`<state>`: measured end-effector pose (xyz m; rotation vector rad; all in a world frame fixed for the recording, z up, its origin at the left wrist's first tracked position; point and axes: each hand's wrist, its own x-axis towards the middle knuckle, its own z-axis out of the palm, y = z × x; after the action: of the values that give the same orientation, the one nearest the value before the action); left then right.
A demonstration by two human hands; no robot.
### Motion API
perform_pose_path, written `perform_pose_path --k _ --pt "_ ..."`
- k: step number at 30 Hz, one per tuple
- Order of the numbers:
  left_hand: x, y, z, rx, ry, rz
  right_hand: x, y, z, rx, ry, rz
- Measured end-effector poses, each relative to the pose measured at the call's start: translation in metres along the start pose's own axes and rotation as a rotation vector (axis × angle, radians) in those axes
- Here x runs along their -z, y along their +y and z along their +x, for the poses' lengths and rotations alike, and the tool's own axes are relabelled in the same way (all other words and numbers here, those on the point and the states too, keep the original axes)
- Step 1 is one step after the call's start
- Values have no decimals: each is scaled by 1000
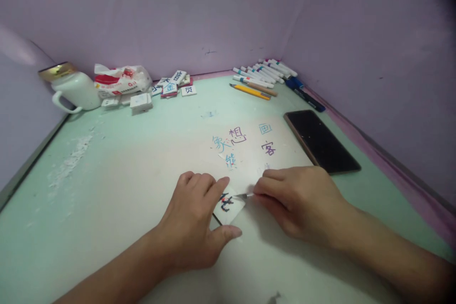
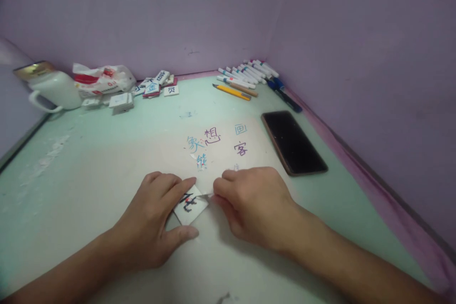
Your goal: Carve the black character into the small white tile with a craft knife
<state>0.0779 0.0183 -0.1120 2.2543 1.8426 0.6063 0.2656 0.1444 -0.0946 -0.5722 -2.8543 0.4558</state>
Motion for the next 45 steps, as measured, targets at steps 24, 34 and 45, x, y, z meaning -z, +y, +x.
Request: perform_pose_path --k 24,34,45 --pt "-1 4 1 54 21 -29 -3 -17 -4 141 135 -190" --pt "0 4 1 32 34 -47 -3 -24 -2 169 151 -256" --pt "-1 4 2 34 51 -47 0 -36 0 347 43 -394"
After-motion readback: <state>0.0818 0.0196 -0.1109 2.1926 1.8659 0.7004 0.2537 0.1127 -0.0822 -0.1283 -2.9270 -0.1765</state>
